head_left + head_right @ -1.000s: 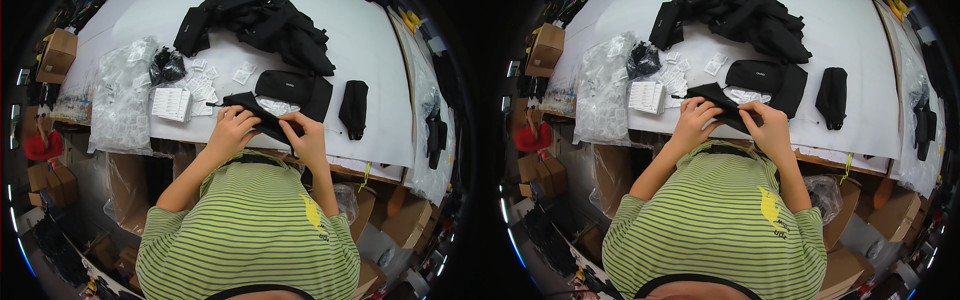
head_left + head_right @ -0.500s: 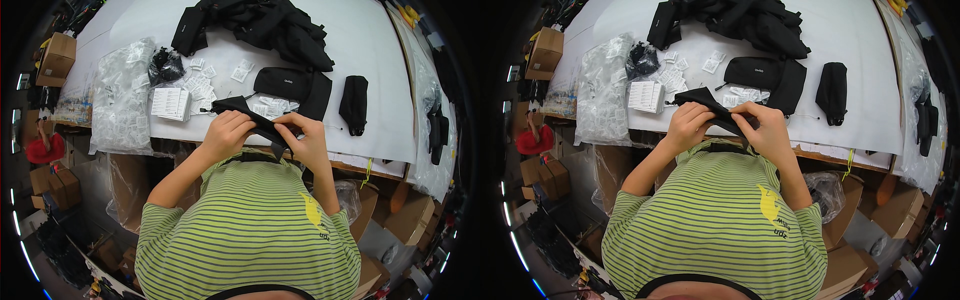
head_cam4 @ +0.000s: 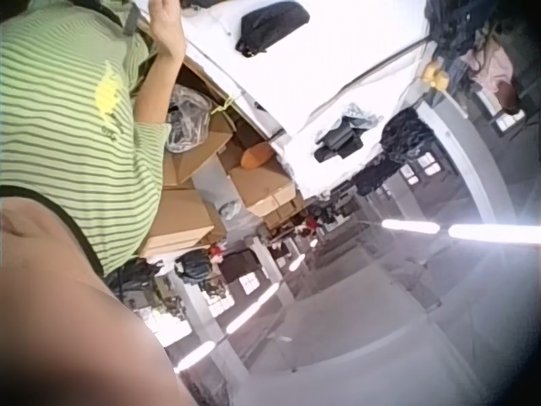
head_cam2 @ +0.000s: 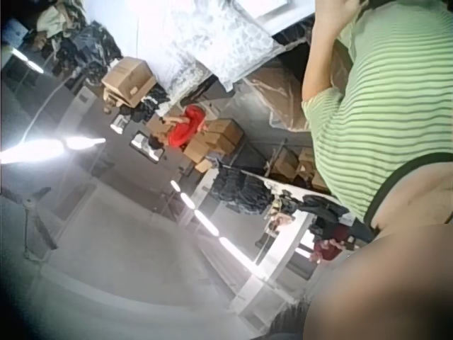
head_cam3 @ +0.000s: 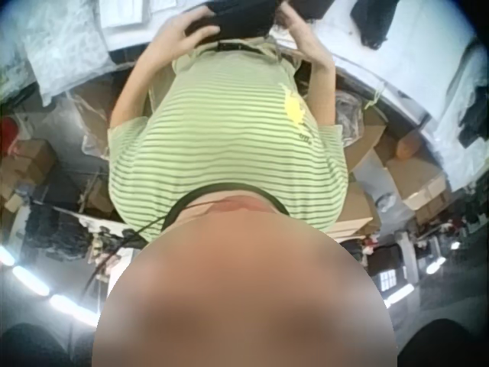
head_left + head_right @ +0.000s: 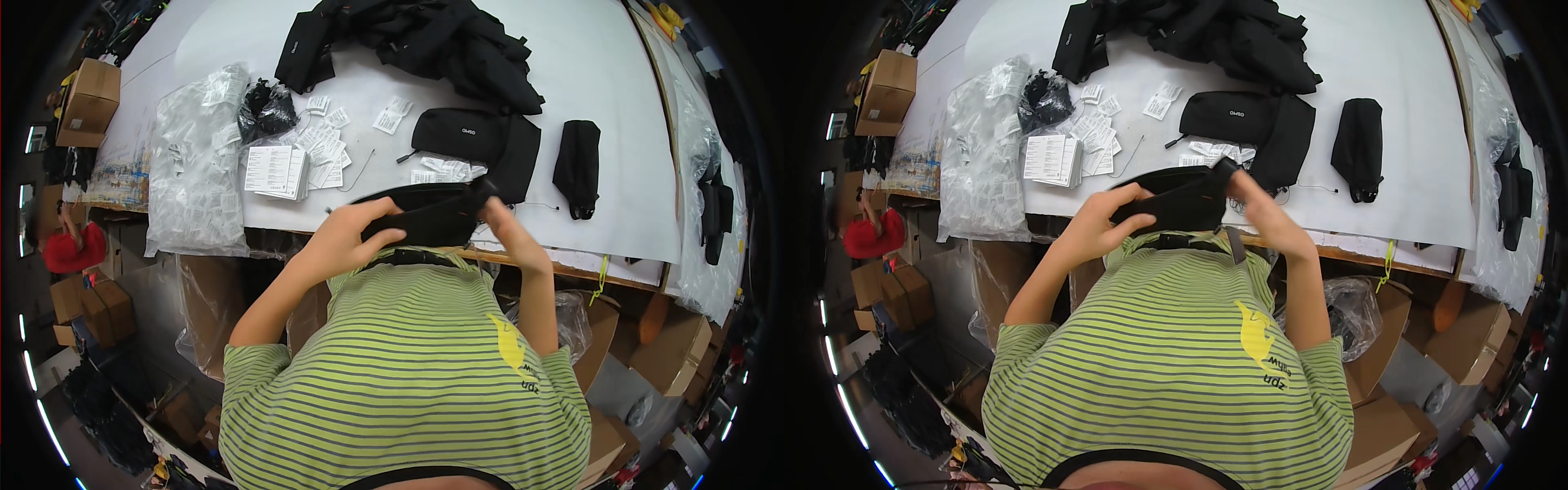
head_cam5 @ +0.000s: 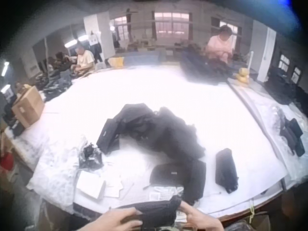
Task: Assembling small black fabric pouches by inserting a card and silica gel packet into each one.
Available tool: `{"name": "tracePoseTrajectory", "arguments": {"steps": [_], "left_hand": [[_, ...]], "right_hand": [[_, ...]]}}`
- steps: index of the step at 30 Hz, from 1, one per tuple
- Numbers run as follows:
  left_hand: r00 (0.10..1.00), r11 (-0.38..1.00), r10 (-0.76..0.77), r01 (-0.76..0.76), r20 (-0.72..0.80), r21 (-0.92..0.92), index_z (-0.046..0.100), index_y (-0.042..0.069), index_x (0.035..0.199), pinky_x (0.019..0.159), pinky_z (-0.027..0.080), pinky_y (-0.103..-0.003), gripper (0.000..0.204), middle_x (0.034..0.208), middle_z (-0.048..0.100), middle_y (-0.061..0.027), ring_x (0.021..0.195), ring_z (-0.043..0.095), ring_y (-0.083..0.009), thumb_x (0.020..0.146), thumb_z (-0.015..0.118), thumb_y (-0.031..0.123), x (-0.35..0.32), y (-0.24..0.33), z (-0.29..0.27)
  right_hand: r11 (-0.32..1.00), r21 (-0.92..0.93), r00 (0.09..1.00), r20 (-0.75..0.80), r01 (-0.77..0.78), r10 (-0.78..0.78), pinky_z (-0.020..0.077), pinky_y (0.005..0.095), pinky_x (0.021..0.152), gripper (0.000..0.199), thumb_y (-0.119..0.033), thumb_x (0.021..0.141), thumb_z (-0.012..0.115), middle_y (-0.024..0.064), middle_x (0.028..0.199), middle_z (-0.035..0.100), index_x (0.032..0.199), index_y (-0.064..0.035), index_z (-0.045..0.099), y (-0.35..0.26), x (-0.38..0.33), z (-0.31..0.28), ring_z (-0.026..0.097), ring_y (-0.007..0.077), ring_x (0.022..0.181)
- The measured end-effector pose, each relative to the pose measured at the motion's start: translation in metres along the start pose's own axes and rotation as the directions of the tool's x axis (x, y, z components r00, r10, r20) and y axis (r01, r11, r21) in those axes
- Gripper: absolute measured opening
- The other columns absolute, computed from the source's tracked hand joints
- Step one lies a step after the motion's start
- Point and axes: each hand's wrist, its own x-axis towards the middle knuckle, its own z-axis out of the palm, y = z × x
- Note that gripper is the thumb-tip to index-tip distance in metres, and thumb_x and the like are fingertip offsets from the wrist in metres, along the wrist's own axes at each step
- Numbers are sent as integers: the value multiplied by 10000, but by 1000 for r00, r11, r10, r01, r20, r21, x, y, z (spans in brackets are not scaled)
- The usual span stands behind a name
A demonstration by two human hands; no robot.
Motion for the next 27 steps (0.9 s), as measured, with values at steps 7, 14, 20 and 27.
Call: {"name": "tracePoseTrajectory", "arguments": {"steps": [7, 14, 20, 27], "left_hand": [[961, 904, -158, 233, 225, -358, 506, -27, 1230, 793, 450, -281, 452, 985, 645, -122, 856, 562, -150, 890, 606, 253, -10, -19, -1], [970, 956, -176, 209, 169, -207, 573, -26, 1118, 774, 445, -277, 345, 921, 637, -96, 813, 548, -147, 878, 605, 220, -8, -32, -18], [963, 983, -171, 183, 209, -36, 583, -9, 1035, 597, 397, -285, 336, 710, 565, -120, 623, 485, -159, 866, 617, 279, -15, -29, -26], [943, 993, -108, 115, 314, -4, 587, 31, 981, 493, 343, -300, 270, 581, 501, -110, 495, 415, -173, 865, 617, 274, 0, 4, -17]], "right_hand": [[911, -202, 931, -147, -359, 334, 414, 234, 730, 542, -243, 773, 729, 4, 781, 540, 1201, -43, 465, 8, -18, 13, 485, 81, 730], [923, -270, 931, -313, -276, 187, 422, 223, 733, 468, 36, 787, 616, 18, 782, 492, 1196, -79, 421, -26, -33, -11, 505, 102, 752], [917, -263, 858, -495, -300, 139, 472, 232, 641, 95, -40, 780, 675, 76, 751, 667, 827, 11, 610, -38, -42, -62, 630, 119, 683], [378, 850, 835, -479, 366, 269, 379, 229, 536, 240, -295, 886, 622, 17, 610, 509, 831, -62, 638, 7, 35, -19, 466, 124, 566]]}}
